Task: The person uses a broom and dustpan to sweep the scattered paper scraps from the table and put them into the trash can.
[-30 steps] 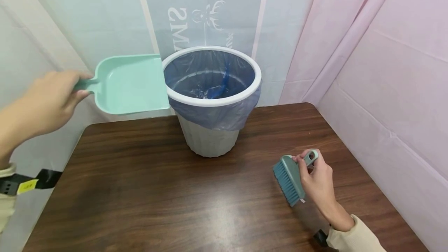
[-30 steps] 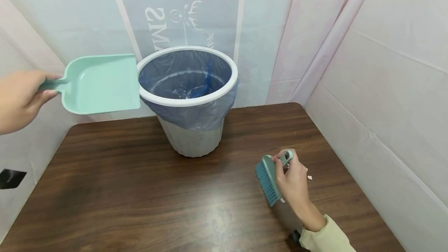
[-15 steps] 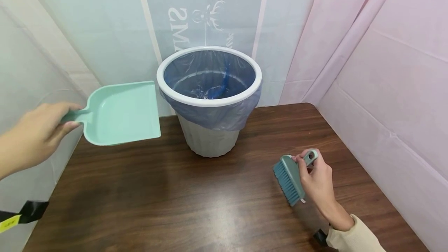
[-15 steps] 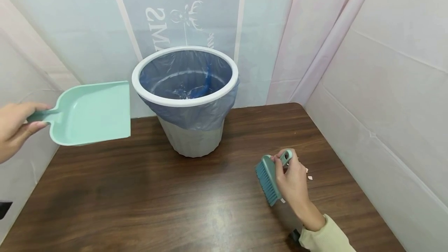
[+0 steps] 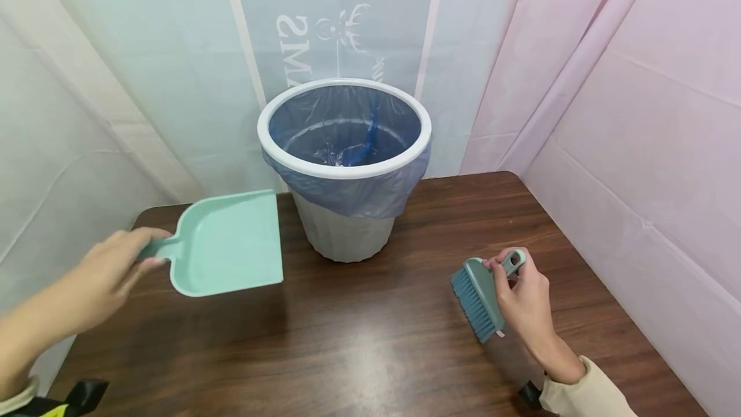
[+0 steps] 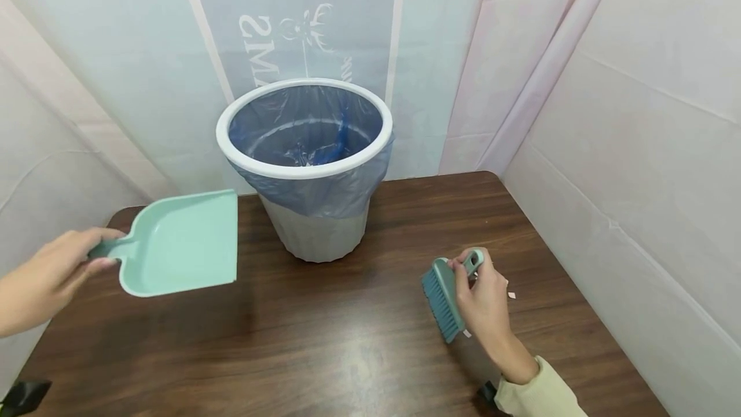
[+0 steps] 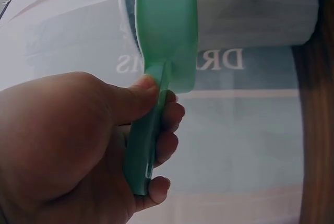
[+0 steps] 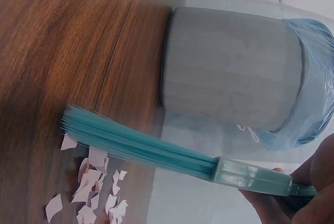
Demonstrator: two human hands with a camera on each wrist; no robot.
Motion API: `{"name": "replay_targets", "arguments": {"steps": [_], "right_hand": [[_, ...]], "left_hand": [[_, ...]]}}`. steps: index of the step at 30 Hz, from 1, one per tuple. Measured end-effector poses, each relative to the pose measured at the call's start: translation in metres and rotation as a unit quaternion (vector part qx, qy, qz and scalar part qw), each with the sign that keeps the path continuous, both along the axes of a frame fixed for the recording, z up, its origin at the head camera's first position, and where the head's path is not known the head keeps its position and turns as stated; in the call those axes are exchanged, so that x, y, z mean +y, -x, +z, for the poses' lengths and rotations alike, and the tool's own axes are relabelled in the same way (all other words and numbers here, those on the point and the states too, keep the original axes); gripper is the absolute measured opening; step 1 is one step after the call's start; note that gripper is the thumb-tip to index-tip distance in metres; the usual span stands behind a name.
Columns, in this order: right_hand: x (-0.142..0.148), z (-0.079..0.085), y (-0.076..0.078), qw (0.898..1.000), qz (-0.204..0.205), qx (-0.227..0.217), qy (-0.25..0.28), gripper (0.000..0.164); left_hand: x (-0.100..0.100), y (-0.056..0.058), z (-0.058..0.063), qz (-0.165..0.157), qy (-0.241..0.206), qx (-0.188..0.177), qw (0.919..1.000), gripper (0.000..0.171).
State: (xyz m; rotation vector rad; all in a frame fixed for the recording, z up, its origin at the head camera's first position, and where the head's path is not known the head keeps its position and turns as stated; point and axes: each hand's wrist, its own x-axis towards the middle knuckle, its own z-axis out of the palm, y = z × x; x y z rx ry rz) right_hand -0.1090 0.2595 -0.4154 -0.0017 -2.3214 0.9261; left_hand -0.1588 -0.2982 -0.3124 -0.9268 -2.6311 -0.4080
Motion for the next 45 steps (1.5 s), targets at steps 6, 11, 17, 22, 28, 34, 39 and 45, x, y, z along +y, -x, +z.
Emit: {"name": "replay_targets", "arguments": {"steps": [6,11,17,22,28,34,39,45], "right_hand": [[-0.001,0.001,0.002,1.000,0.008,0.007,0.004,0.011],[-0.002,0.001,0.002,1.000,0.008,0.005,0.007,0.010],[-0.001,0.001,0.002,1.000,0.008,0.001,0.001,0.012],[-0.001,0.001,0.003,1.000,0.005,-0.001,-0.004,0.011],[-0.003,-0.001,0.003,1.000,0.006,-0.003,0.007,0.011],[-0.004,0.000,0.004,1.000,0.011,0.000,0.011,0.011],[-0.004,-0.001,0.003,1.000,0.014,0.001,0.010,0.011],[-0.004,0.001,0.002,1.000,0.015,0.001,0.002,0.013]], "left_hand": [[0.006,-0.010,-0.020,-0.001,0.003,-0.018,0.9998,0.025],[0.014,-0.018,-0.036,0.003,0.006,-0.060,0.9982,0.025],[0.038,-0.027,-0.059,0.001,0.012,-0.129,0.9916,0.024],[0.060,-0.028,-0.076,-0.015,0.000,-0.137,0.9905,0.024],[0.081,-0.033,-0.099,-0.043,0.008,-0.125,0.9912,0.021],[0.097,-0.039,-0.113,-0.059,0.021,-0.158,0.9855,0.020],[0.107,-0.044,-0.120,-0.062,0.037,-0.185,0.9801,0.021],[0.116,-0.046,-0.129,-0.052,0.064,-0.171,0.9818,0.026]]}}
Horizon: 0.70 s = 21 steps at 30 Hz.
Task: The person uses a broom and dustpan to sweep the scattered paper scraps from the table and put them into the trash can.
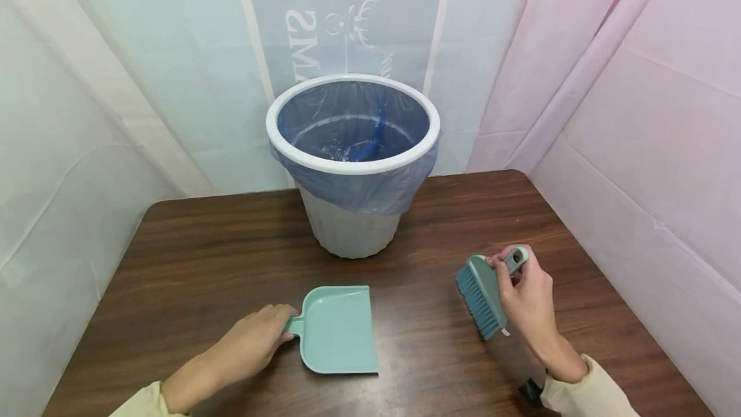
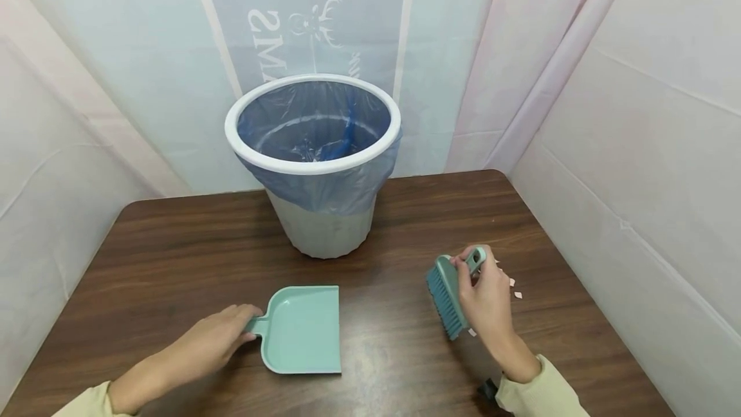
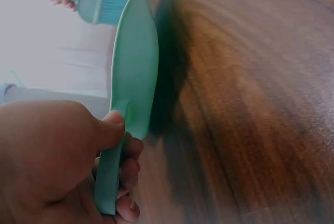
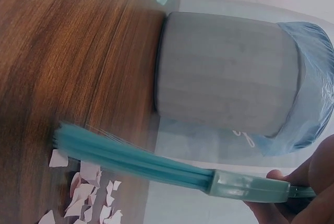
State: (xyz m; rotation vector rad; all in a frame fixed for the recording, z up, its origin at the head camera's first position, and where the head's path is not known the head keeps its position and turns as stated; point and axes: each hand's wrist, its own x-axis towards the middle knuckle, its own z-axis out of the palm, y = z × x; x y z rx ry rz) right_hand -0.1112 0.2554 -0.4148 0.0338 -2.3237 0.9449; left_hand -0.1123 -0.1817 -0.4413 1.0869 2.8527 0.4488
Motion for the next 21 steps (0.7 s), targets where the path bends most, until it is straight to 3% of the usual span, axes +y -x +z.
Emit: {"name": "replay_targets", "arguments": {"steps": [5,13,21], "right_hand": [[-0.001,0.000,0.000,1.000,-0.001,0.004,-0.004,0.014],[-0.003,-0.001,0.001,1.000,-0.006,0.002,-0.001,0.012],[-0.003,0.004,0.002,1.000,-0.006,0.008,0.012,0.011]], "left_hand": [[0.006,-0.001,-0.008,-0.002,0.003,0.020,0.9998,0.027],[0.017,-0.004,-0.019,0.005,-0.013,0.023,0.9996,0.029],[0.026,-0.003,-0.024,0.017,-0.004,0.031,0.9994,0.029]]}}
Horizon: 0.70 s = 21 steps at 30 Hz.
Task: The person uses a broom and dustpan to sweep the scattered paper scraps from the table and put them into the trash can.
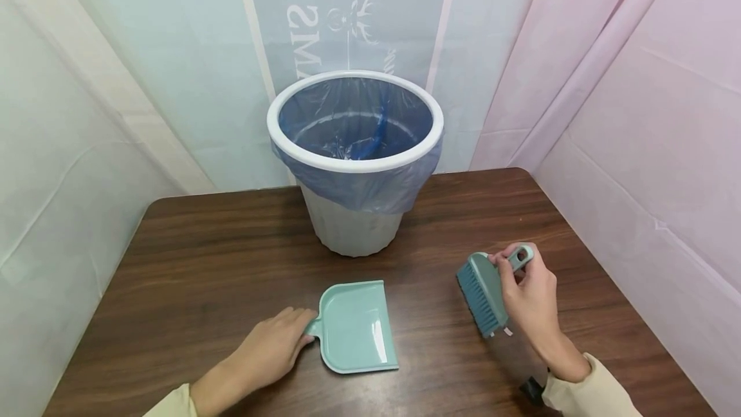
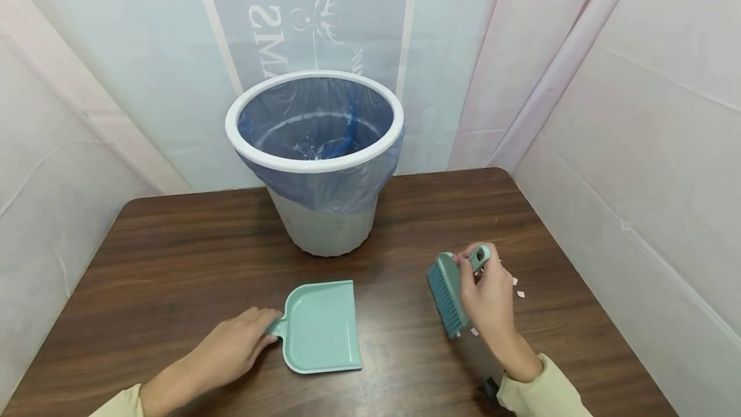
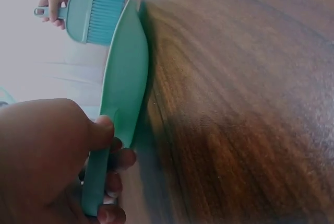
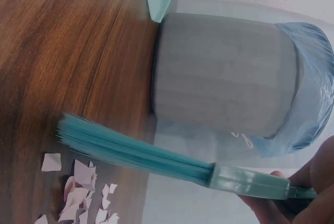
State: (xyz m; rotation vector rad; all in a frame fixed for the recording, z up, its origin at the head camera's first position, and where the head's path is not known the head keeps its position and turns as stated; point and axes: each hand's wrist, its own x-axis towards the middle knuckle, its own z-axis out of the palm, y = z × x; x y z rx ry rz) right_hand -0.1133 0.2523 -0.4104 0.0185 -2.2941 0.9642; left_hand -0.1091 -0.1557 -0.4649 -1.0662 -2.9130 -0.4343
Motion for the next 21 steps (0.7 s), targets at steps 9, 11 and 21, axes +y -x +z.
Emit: {"name": "replay_targets", "arguments": {"steps": [9,11,21], "right_hand": [[0.021,0.024,0.007,0.998,-0.036,0.045,0.028,0.014],[0.028,0.030,0.008,0.997,-0.050,0.055,0.032,0.014],[0.048,0.025,0.005,0.995,-0.066,0.069,-0.022,0.011]], "left_hand": [[0.002,-0.002,0.000,0.009,-0.013,0.024,0.9996,0.031],[0.002,-0.002,0.000,0.009,-0.017,0.027,0.9994,0.030],[0.001,-0.001,0.003,0.006,-0.011,0.007,0.9999,0.032]]}}
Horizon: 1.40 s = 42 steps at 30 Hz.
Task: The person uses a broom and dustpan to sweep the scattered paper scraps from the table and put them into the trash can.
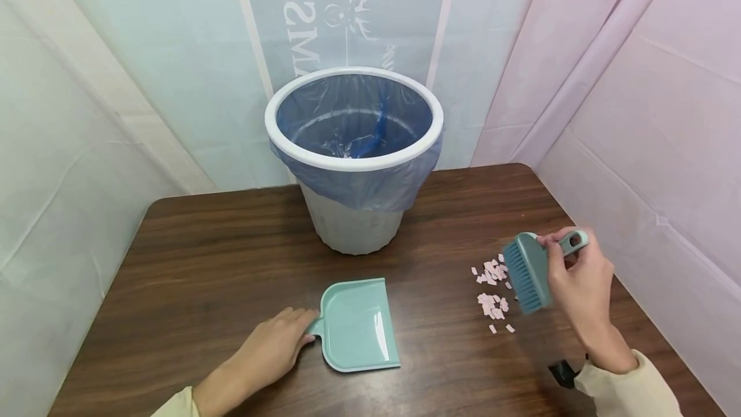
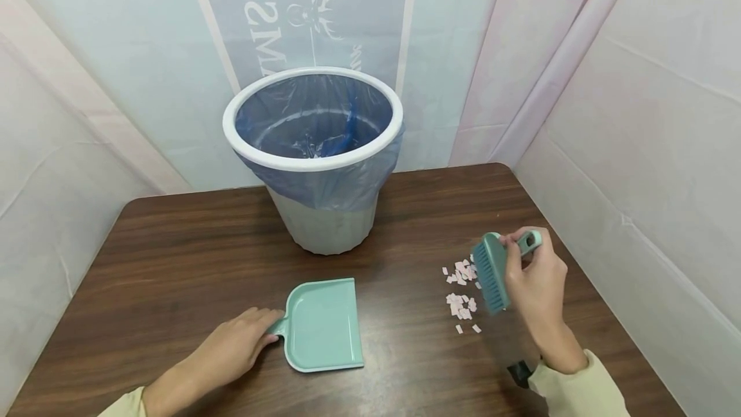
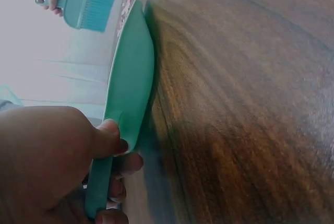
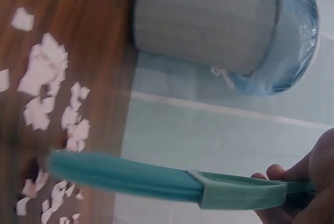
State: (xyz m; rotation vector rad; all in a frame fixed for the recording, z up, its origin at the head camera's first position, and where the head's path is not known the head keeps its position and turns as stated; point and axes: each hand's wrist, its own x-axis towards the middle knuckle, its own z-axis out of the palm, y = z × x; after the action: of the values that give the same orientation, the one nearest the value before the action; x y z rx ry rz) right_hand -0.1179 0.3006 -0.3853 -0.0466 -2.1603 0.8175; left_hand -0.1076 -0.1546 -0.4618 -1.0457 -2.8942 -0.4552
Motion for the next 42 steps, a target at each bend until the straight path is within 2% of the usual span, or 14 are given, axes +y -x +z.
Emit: {"name": "replay_targets", "arguments": {"steps": [6,17,28,36,42], "right_hand": [[0.003,-0.011,-0.001,0.998,0.027,0.019,-0.045,0.012],[-0.008,-0.027,0.001,0.996,0.048,-0.015,-0.073,0.017],[-0.032,-0.028,0.001,0.991,0.084,-0.027,-0.102,0.021],[-0.049,-0.033,-0.005,0.990,0.099,-0.033,-0.099,0.021],[-0.059,-0.031,-0.005,0.992,0.110,-0.021,-0.055,0.020]], "left_hand": [[0.001,0.002,0.002,0.007,0.012,-0.035,0.9993,0.033],[0.001,0.002,0.001,0.009,0.013,-0.033,0.9993,0.032],[0.003,0.003,0.004,0.014,0.007,-0.018,0.9997,0.032],[0.003,0.002,0.003,0.017,0.014,-0.028,0.9994,0.032],[0.004,0.002,0.002,0.017,0.020,-0.018,0.9995,0.032]]}}
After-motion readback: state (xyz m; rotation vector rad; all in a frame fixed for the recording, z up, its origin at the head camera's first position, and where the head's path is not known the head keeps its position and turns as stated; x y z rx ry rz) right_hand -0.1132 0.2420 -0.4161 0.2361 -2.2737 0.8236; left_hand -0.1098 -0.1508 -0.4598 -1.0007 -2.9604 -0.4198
